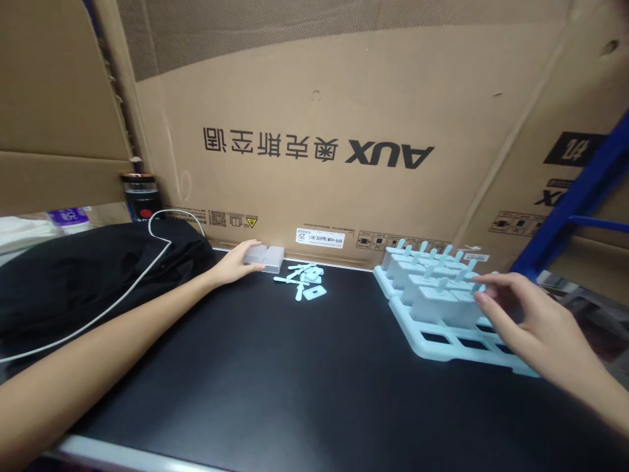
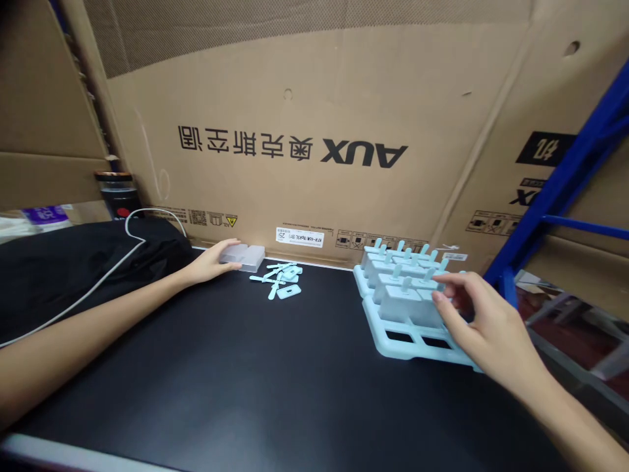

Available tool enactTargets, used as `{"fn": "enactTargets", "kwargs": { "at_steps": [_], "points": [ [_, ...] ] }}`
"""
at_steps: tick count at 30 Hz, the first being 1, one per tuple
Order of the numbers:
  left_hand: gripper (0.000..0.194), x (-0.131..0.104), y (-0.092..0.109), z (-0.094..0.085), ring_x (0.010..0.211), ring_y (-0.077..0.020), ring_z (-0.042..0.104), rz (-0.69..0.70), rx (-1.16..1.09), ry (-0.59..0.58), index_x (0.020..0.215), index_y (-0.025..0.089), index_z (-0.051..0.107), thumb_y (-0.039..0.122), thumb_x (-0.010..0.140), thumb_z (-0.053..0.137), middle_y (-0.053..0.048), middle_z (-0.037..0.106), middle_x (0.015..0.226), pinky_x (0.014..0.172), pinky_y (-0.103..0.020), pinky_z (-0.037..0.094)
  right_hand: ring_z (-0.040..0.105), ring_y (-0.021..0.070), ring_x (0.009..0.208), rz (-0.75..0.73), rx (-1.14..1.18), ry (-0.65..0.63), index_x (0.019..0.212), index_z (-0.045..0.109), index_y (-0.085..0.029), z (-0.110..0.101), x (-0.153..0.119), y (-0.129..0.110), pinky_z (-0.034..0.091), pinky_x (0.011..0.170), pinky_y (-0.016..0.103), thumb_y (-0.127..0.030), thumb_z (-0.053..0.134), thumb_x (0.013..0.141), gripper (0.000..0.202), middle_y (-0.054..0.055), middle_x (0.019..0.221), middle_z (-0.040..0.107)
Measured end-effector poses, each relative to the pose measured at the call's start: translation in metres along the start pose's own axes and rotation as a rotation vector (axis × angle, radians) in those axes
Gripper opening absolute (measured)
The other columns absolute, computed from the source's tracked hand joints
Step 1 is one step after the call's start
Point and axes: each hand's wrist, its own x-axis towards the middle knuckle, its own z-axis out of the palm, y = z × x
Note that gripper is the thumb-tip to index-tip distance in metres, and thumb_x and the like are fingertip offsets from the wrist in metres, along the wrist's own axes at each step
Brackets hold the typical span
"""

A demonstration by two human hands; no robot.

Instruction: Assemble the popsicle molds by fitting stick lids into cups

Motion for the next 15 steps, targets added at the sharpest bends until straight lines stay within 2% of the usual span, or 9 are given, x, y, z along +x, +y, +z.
{"fn": "enactTargets", "kwargs": {
  "at_steps": [4,9,12,15],
  "points": [
    [0.075,0.001,-0.004,0.002,0.145,-0.0318,0.037,0.016,0.031,-0.001,0.142,0.02,0.044,0.067,0.085,0.059,-0.017,0.039,0.154,0.12,-0.049,0.03,0.056,0.0225,0.073,0.256,0.072,0.018,0.112,0.049,-0.027,0.015,-0.014,0.025,0.044,0.065,0.037,-0.058,0.056,0.079,0.046,0.007,0.089,0.057],
    [0.076,0.001,-0.006,0.003,0.147,-0.0325,0.034,0.02,0.051,0.01,0.141,0.02,0.044,0.068,0.084,0.06,-0.017,0.036,0.154,0.12,-0.05,0.029,0.051,0.0204,0.064,0.369,0.173,-0.037,0.115,0.034,-0.025,0.038,-0.017,0.038,0.045,0.061,0.036,-0.06,0.064,0.07,0.065,0.003,0.083,0.047],
    [0.075,0.0,-0.003,0.002,0.146,-0.0333,0.033,0.013,0.049,0.025,0.14,0.021,0.044,0.068,0.084,0.059,-0.016,0.036,0.154,0.119,-0.052,0.031,0.054,0.0233,0.064,0.443,0.069,-0.104,0.106,0.036,-0.024,0.04,-0.014,0.036,0.045,0.061,0.038,-0.065,0.065,0.065,0.065,0.003,0.078,0.051],
    [0.064,-0.002,0.007,-0.002,0.145,-0.0335,0.033,0.022,0.074,0.107,0.136,0.022,0.047,0.065,0.089,0.054,-0.015,0.038,0.15,0.117,-0.054,0.032,0.057,0.0259,0.064,0.455,-0.117,-0.251,0.084,0.043,-0.025,0.036,-0.009,0.032,0.044,0.062,0.04,-0.069,0.059,0.067,0.05,0.007,0.071,0.057]
  ]
}}
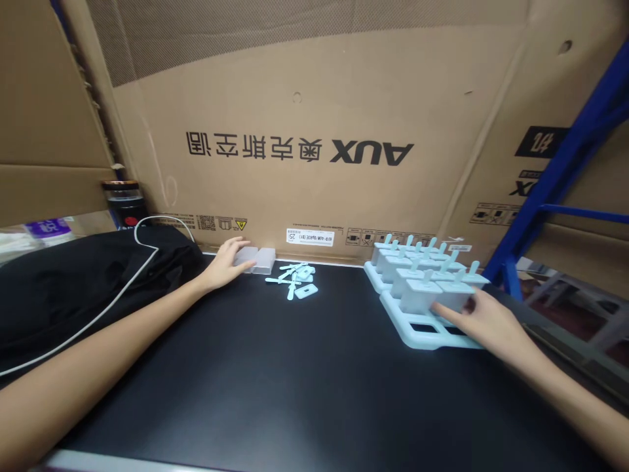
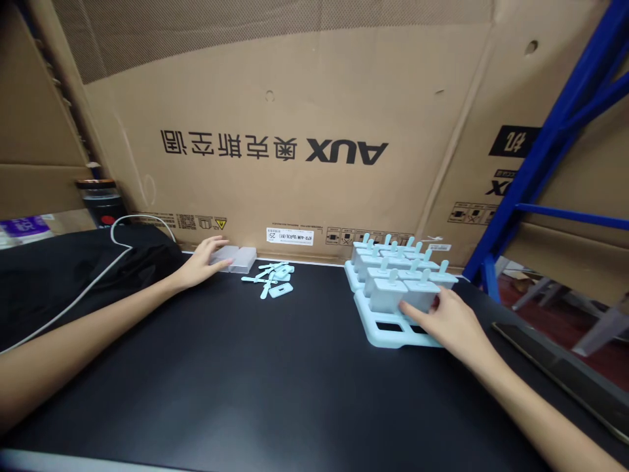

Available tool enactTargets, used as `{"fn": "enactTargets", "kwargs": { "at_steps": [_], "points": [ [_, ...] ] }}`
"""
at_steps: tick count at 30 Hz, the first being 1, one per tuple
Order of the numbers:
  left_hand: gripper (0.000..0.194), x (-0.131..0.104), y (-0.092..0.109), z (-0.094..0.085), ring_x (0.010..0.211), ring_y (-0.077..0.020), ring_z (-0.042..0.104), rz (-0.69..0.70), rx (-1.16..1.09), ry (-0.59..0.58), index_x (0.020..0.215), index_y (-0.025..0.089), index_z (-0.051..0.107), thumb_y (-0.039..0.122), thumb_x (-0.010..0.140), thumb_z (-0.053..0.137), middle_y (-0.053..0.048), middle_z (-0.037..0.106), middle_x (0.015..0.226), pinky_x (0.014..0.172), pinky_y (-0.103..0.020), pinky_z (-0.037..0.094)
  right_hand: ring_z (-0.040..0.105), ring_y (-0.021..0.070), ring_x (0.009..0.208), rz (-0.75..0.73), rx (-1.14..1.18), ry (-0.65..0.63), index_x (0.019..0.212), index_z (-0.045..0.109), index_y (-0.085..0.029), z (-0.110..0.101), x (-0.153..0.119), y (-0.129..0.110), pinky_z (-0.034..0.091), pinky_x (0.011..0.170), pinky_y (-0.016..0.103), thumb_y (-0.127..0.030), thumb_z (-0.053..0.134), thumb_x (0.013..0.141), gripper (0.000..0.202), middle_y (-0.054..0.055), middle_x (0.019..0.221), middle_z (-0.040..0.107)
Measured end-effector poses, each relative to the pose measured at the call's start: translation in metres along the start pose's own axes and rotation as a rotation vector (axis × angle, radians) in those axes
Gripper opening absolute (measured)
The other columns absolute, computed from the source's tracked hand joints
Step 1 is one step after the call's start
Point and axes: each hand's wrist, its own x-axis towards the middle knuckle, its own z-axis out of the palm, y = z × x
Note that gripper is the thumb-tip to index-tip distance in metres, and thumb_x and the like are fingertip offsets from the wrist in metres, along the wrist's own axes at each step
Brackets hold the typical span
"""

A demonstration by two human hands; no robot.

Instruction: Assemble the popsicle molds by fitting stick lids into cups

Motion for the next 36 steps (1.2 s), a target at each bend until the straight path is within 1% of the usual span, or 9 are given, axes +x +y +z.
{"fn": "enactTargets", "kwargs": {
  "at_steps": [3,5,7,10,12,14,19,26,36],
  "points": [
    [0.047,-0.004,0.021,-0.008,0.139,-0.0323,0.037,0.104,0.068,0.102,0.129,0.022,0.052,0.054,0.095,0.05,-0.014,0.046,0.139,0.116,-0.054,0.034,0.058,0.0262,0.063,-0.02,-0.114,-0.043,0.066,0.04,-0.026,-0.001,0.001,0.0,0.042,0.062,0.04,-0.072,0.05,0.072,0.047,0.01,0.068,0.058],
    [0.035,-0.008,0.042,-0.012,0.129,-0.03,0.046,0.211,0.072,0.088,0.121,0.023,0.055,0.047,0.096,0.05,-0.011,0.052,0.126,0.113,-0.052,0.038,0.058,0.0257,0.065,-0.044,-0.134,-0.029,0.063,0.038,-0.027,0.002,0.001,0.002,0.043,0.062,0.039,-0.074,0.047,0.072,0.049,0.009,0.07,0.057],
    [0.026,-0.012,0.067,-0.012,0.118,-0.0272,0.054,0.304,0.027,-0.005,0.113,0.024,0.059,0.042,0.097,0.048,-0.01,0.055,0.118,0.107,-0.048,0.045,0.058,0.0254,0.067,-0.076,-0.15,0.001,0.062,0.035,-0.027,0.005,0.001,0.004,0.043,0.063,0.039,-0.075,0.045,0.071,0.049,0.009,0.073,0.056],
    [0.023,-0.018,0.103,-0.005,0.11,-0.023,0.057,0.471,-0.046,-0.227,0.106,0.023,0.063,0.037,0.1,0.046,-0.01,0.056,0.118,0.1,-0.041,0.049,0.058,0.0253,0.07,-0.095,-0.168,0.027,0.062,0.034,-0.028,0.007,0.0,0.004,0.045,0.064,0.039,-0.074,0.044,0.072,0.049,0.009,0.076,0.055],
    [0.024,-0.021,0.121,0.001,0.115,-0.0232,0.056,0.538,-0.081,-0.32,0.109,0.023,0.064,0.036,0.1,0.046,-0.01,0.056,0.123,0.102,-0.04,0.049,0.058,0.0251,0.07,-0.096,-0.171,0.024,0.062,0.033,-0.028,0.006,-0.001,0.003,0.046,0.064,0.039,-0.073,0.044,0.072,0.048,0.009,0.077,0.054],
    [0.024,-0.024,0.132,0.007,0.121,-0.0244,0.054,0.555,-0.111,-0.36,0.11,0.024,0.065,0.036,0.1,0.046,-0.01,0.057,0.126,0.106,-0.042,0.047,0.058,0.0252,0.071,-0.099,-0.17,0.026,0.062,0.033,-0.028,0.005,-0.001,0.002,0.046,0.065,0.039,-0.073,0.044,0.073,0.048,0.009,0.077,0.054],
    [0.022,-0.026,0.135,0.012,0.124,-0.0244,0.054,0.556,-0.154,-0.408,0.105,0.024,0.066,0.031,0.099,0.047,-0.008,0.062,0.122,0.107,-0.043,0.047,0.058,0.0258,0.071,-0.096,-0.159,0.025,0.062,0.034,-0.027,0.004,-0.001,0.003,0.046,0.065,0.04,-0.073,0.045,0.072,0.048,0.009,0.077,0.054],
    [0.021,-0.025,0.134,0.01,0.109,-0.0242,0.058,0.401,-0.031,-0.363,0.104,0.025,0.065,0.032,0.097,0.046,-0.007,0.061,0.111,0.094,-0.04,0.052,0.056,0.0245,0.07,-0.099,-0.171,-0.001,0.06,0.033,-0.027,0.006,0.0,0.006,0.043,0.063,0.038,-0.075,0.043,0.074,0.051,0.009,0.075,0.054],
    [0.026,-0.025,0.133,0.012,0.115,-0.026,0.058,0.309,0.03,-0.377,0.114,0.026,0.062,0.036,0.097,0.045,-0.007,0.061,0.118,0.093,-0.042,0.052,0.057,0.0241,0.069,-0.059,-0.203,-0.035,0.063,0.032,-0.027,0.004,-0.002,0.002,0.043,0.064,0.038,-0.075,0.041,0.075,0.05,0.01,0.079,0.055]
  ]
}}
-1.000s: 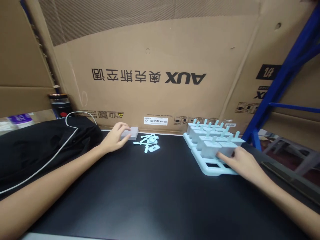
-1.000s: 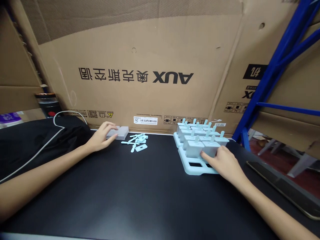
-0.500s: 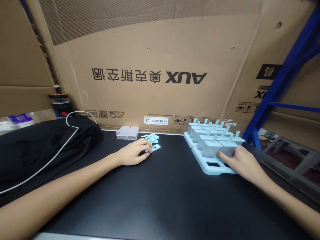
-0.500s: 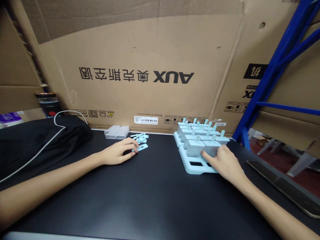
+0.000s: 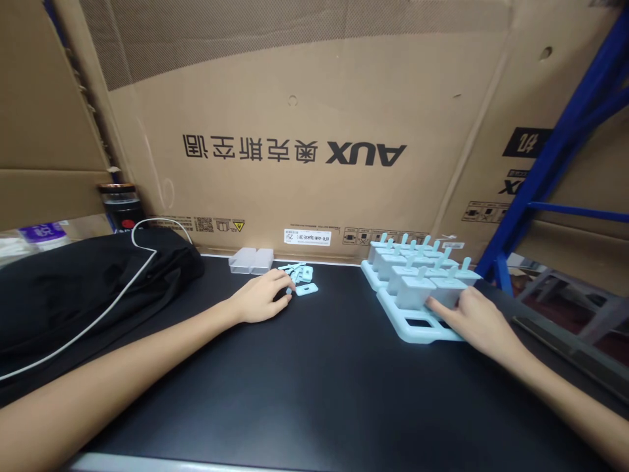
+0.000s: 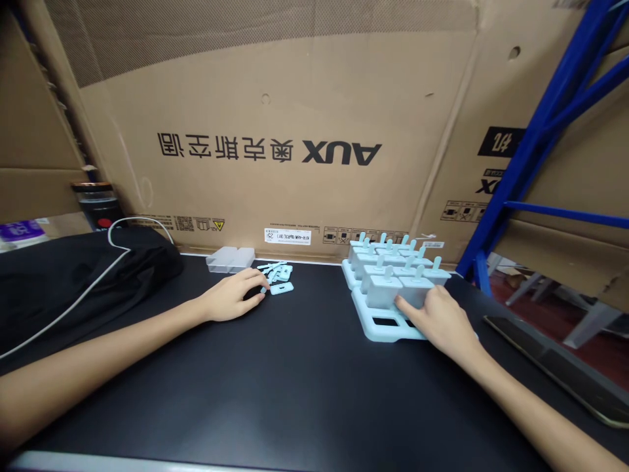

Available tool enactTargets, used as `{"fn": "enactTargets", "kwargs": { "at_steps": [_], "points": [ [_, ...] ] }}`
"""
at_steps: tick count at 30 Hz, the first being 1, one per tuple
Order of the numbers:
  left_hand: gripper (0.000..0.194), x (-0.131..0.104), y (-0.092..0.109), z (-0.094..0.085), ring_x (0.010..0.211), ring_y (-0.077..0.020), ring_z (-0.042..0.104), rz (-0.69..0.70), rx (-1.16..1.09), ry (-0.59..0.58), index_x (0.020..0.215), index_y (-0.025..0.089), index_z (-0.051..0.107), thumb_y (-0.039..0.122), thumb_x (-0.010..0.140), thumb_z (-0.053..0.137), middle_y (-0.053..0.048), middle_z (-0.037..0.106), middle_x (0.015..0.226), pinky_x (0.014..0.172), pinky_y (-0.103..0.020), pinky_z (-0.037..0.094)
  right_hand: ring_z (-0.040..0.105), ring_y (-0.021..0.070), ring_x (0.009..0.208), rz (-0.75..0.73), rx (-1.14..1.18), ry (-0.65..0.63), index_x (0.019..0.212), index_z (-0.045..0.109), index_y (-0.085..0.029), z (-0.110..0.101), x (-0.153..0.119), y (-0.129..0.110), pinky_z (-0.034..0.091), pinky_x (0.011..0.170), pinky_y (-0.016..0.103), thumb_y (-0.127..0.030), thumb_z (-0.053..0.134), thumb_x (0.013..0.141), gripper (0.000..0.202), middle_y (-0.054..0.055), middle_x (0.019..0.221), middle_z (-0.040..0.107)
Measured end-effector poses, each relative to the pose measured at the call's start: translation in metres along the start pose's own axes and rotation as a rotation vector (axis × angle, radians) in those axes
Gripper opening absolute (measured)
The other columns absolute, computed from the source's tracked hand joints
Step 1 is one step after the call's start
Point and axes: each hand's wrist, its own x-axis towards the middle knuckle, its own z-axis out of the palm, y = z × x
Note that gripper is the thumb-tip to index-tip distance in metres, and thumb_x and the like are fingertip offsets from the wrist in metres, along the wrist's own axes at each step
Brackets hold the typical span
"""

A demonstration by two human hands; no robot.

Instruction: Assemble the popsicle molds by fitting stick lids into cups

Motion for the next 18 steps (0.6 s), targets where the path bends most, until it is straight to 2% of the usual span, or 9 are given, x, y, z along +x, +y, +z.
{"fn": "enactTargets", "kwargs": {
  "at_steps": [3,7,12,18],
  "points": [
    [0.031,0.001,-0.001,0.0,0.124,-0.0268,0.052,0.059,0.008,0.003,0.124,0.028,0.06,0.036,0.098,0.046,-0.006,0.059,0.13,0.1,-0.043,0.05,0.057,0.0248,0.069,0.002,0.0,0.003,0.062,0.033,-0.027,-0.001,0.0,-0.001,0.043,0.064,0.038,-0.074,0.042,0.075,0.049,0.01,0.076,0.054],
    [0.035,0.002,-0.005,0.002,0.131,-0.0246,0.048,0.186,0.005,-0.035,0.132,0.032,0.059,0.036,0.101,0.042,-0.002,0.055,0.142,0.114,-0.045,0.039,0.057,0.0253,0.067,0.004,0.032,0.031,0.061,0.033,-0.027,-0.002,0.001,-0.002,0.043,0.063,0.038,-0.073,0.042,0.075,0.049,0.009,0.071,0.054],
    [0.036,0.003,-0.008,0.003,0.13,-0.0239,0.051,0.166,0.004,-0.052,0.132,0.027,0.059,0.038,0.102,0.042,-0.003,0.06,0.138,0.113,-0.043,0.039,0.06,0.028,0.065,0.055,0.086,0.01,0.062,0.034,-0.027,-0.005,0.001,-0.003,0.043,0.061,0.038,-0.072,0.039,0.075,0.048,0.01,0.064,0.056],
    [0.037,0.003,-0.009,0.004,0.131,-0.0247,0.051,0.15,0.009,-0.046,0.133,0.025,0.058,0.039,0.102,0.042,-0.005,0.06,0.138,0.114,-0.043,0.038,0.067,0.0384,0.087,0.181,0.219,0.142,0.084,0.047,-0.025,-0.022,0.001,-0.002,0.049,0.071,0.045,-0.072,0.045,0.071,0.049,0.016,0.088,0.069]
  ]
}}
